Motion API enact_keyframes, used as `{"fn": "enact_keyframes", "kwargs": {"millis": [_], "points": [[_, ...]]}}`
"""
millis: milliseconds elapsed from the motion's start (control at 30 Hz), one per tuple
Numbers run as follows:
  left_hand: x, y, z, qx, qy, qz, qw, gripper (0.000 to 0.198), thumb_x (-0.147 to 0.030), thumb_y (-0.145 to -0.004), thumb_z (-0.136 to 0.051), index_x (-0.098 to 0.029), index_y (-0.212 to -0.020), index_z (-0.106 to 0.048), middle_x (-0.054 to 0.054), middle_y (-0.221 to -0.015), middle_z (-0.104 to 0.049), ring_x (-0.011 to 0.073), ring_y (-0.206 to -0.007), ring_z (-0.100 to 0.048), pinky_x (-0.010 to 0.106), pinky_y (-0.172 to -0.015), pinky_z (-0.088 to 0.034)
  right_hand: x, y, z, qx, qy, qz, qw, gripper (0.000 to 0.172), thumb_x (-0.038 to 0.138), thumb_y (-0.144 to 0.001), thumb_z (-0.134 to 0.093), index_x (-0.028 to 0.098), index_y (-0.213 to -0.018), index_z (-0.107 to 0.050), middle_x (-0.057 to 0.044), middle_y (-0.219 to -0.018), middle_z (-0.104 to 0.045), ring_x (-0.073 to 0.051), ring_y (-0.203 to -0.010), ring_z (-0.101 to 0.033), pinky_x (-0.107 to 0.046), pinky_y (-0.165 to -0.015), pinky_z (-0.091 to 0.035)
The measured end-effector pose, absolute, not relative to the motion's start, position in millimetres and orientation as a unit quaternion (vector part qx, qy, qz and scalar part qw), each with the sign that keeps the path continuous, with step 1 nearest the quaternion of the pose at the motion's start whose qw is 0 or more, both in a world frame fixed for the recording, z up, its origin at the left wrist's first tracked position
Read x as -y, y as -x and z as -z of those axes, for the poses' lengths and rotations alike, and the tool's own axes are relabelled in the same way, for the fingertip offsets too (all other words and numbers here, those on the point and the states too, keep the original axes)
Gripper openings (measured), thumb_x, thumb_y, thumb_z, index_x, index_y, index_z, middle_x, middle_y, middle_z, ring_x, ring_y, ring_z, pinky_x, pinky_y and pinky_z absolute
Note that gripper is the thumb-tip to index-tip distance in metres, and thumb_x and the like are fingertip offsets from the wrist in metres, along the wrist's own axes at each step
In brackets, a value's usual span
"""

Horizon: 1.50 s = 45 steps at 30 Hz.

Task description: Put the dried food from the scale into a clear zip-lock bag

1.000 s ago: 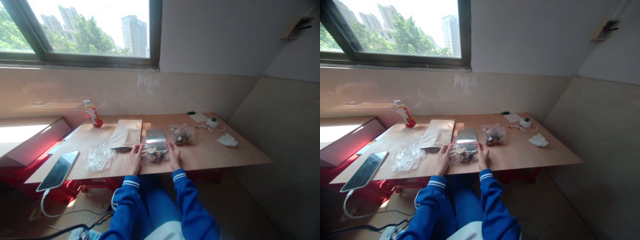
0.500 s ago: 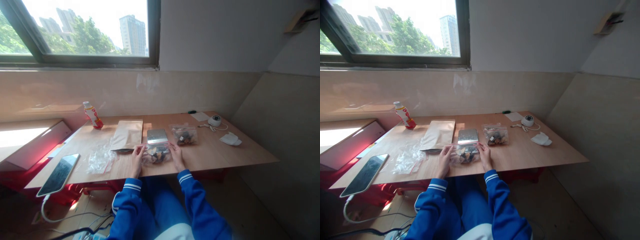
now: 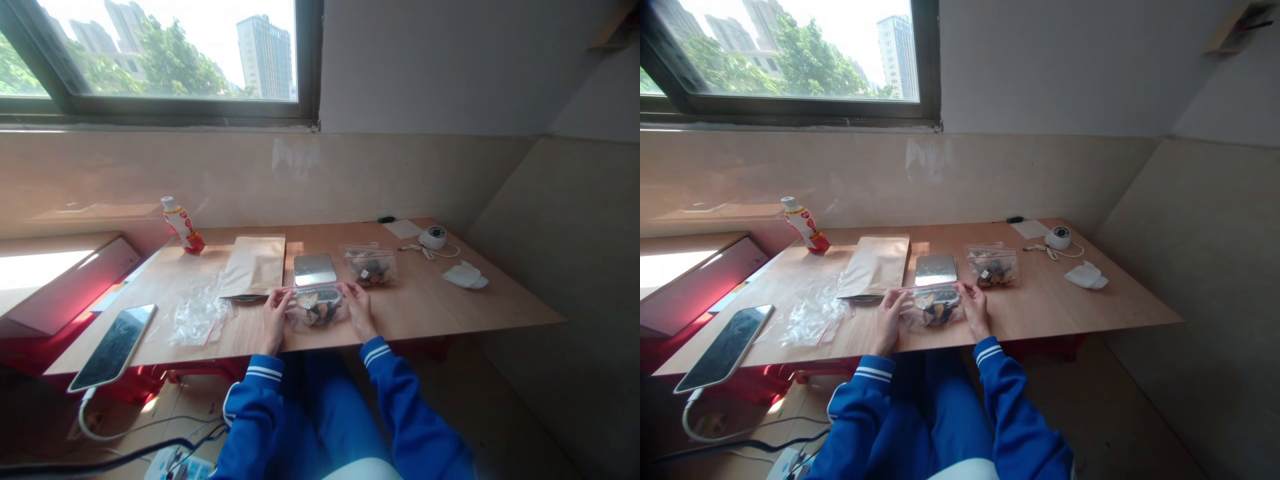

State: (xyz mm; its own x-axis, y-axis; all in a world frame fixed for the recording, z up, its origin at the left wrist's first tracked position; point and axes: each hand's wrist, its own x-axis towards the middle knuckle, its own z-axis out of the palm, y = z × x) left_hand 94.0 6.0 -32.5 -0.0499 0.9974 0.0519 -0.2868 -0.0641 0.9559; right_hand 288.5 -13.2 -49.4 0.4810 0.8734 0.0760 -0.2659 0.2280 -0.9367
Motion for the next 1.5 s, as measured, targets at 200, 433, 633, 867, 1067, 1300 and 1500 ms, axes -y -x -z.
{"fn": "enact_keyframes", "kwargs": {"millis": [200,433,633,867,1067,1300,1500], "points": [[-4.3,-94.5,30.3,-0.408,-0.449,-0.575,0.548,0.030,-0.043,-0.073,-0.070,-0.020,-0.090,-0.061,0.004,-0.090,-0.068,0.0194,-0.087,-0.064,0.029,-0.072,-0.051,14.1,-285.0,45.2,0.331,0.455,-0.429,0.707,0.034,0.046,-0.074,-0.069,0.019,-0.090,-0.058,-0.006,-0.088,-0.074,-0.020,-0.081,-0.070,-0.030,-0.069,-0.053],[-3.0,-95.2,25.6,-0.409,-0.490,-0.557,0.532,0.031,-0.044,-0.075,-0.068,-0.017,-0.089,-0.066,0.003,-0.083,-0.066,0.0166,-0.080,-0.060,0.026,-0.073,-0.046,17.0,-283.7,40.6,0.361,0.465,-0.437,0.680,0.036,0.047,-0.074,-0.070,0.018,-0.095,-0.060,-0.008,-0.090,-0.075,-0.023,-0.090,-0.070,-0.033,-0.078,-0.053],[-4.1,-93.0,25.2,-0.418,-0.486,-0.553,0.532,0.034,-0.047,-0.072,-0.070,-0.017,-0.087,-0.068,0.002,-0.080,-0.066,0.0146,-0.074,-0.056,0.025,-0.069,-0.042,18.0,-285.0,43.4,0.368,0.467,-0.435,0.676,0.031,0.047,-0.075,-0.069,0.020,-0.089,-0.067,-0.007,-0.092,-0.075,-0.021,-0.088,-0.069,-0.029,-0.071,-0.053],[-1.2,-93.4,23.4,-0.422,-0.484,-0.550,0.534,0.028,-0.044,-0.073,-0.069,-0.018,-0.084,-0.067,0.000,-0.077,-0.064,0.0142,-0.075,-0.056,0.024,-0.071,-0.041,18.4,-286.7,44.6,0.350,0.468,-0.419,0.695,0.027,0.044,-0.073,-0.072,0.019,-0.085,-0.068,-0.005,-0.083,-0.075,-0.019,-0.082,-0.069,-0.028,-0.071,-0.051],[-0.6,-94.6,22.3,-0.424,-0.480,-0.552,0.534,0.026,-0.042,-0.074,-0.069,-0.018,-0.085,-0.068,0.000,-0.078,-0.065,0.0138,-0.075,-0.056,0.023,-0.070,-0.041,18.3,-287.3,45.4,0.344,0.476,-0.425,0.689,0.030,0.045,-0.073,-0.072,0.019,-0.088,-0.068,-0.005,-0.086,-0.075,-0.020,-0.082,-0.069,-0.029,-0.070,-0.052],[-2.7,-93.4,26.0,-0.414,-0.496,-0.545,0.535,0.027,-0.043,-0.075,-0.068,-0.017,-0.086,-0.069,0.001,-0.080,-0.066,0.0146,-0.077,-0.056,0.024,-0.073,-0.041,20.1,-284.8,37.8,0.348,0.470,-0.440,0.682,0.030,0.044,-0.072,-0.073,0.019,-0.086,-0.067,-0.006,-0.087,-0.076,-0.022,-0.089,-0.070,-0.033,-0.080,-0.053],[-0.4,-93.5,23.7,-0.431,-0.490,-0.545,0.526,0.028,-0.044,-0.074,-0.069,-0.018,-0.082,-0.067,0.001,-0.077,-0.064,0.0149,-0.075,-0.056,0.024,-0.071,-0.041,18.2,-287.7,43.7,0.346,0.477,-0.426,0.687,0.029,0.043,-0.071,-0.073,0.018,-0.085,-0.067,-0.006,-0.084,-0.075,-0.020,-0.080,-0.071,-0.029,-0.071,-0.053]]}}
